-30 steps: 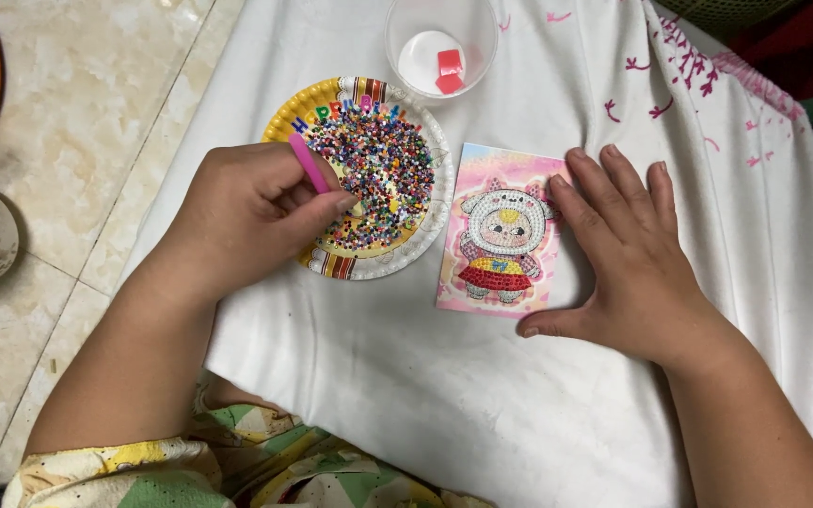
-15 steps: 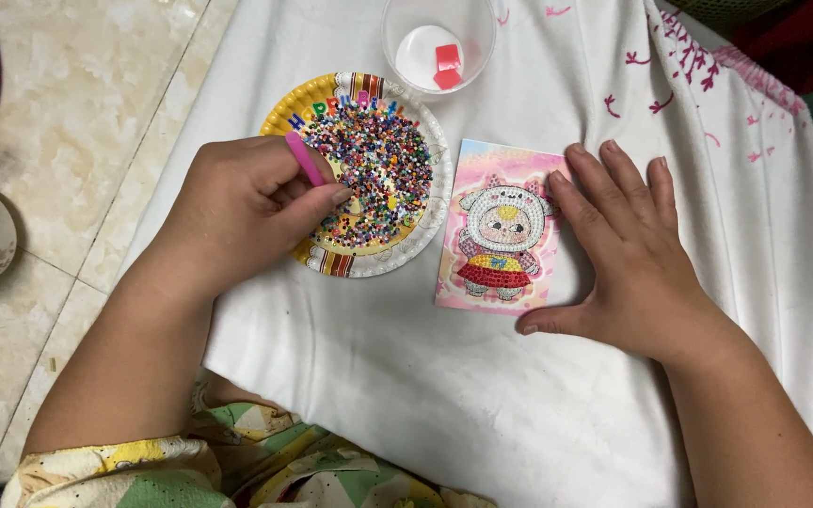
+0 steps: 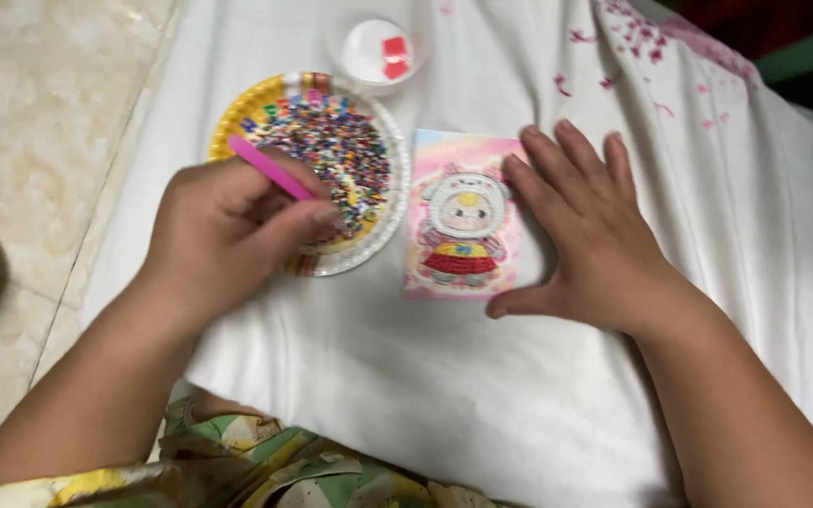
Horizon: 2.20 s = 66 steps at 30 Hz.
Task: The person is performing diamond painting, picking up small colorful beads from a tray using a specialized pen and placing them onto a sticky canvas with a printed design.
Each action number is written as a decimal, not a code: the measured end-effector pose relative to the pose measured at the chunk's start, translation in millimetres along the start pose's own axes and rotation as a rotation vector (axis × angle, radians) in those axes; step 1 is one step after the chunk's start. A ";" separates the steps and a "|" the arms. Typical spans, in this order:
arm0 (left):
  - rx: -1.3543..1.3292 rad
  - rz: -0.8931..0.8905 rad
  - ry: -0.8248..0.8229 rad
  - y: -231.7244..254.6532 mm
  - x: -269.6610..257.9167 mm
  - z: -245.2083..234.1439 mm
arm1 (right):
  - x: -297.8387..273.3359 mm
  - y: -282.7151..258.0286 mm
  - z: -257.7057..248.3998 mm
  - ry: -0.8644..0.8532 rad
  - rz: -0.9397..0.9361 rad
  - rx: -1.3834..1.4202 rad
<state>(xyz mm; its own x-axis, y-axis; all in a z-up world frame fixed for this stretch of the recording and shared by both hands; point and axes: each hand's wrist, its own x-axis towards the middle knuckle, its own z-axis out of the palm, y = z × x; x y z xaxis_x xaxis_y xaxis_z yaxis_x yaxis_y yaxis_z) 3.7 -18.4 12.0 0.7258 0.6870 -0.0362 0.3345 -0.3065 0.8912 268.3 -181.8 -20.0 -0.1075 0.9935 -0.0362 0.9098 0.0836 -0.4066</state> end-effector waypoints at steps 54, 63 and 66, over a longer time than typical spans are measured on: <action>-0.186 -0.086 0.224 0.3 1.8 -38.4 | 1.0 -3.7 -1.4 0.036 -0.039 0.031; 0.192 -0.367 -0.501 0.0 25.9 -29.9 | 3.5 -7.1 -0.9 -0.013 -0.009 0.015; 0.029 -0.288 -0.275 -10.1 28.0 -26.3 | 3.2 -8.6 -0.3 -0.016 -0.007 0.005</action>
<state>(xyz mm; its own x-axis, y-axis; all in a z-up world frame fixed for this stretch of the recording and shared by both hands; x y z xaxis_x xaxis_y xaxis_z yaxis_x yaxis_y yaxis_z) 4.8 21.3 13.9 0.7322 0.5465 -0.4064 0.5621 -0.1479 0.8138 260.2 -179.3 -16.3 -0.1205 0.9916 -0.0475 0.9070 0.0905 -0.4112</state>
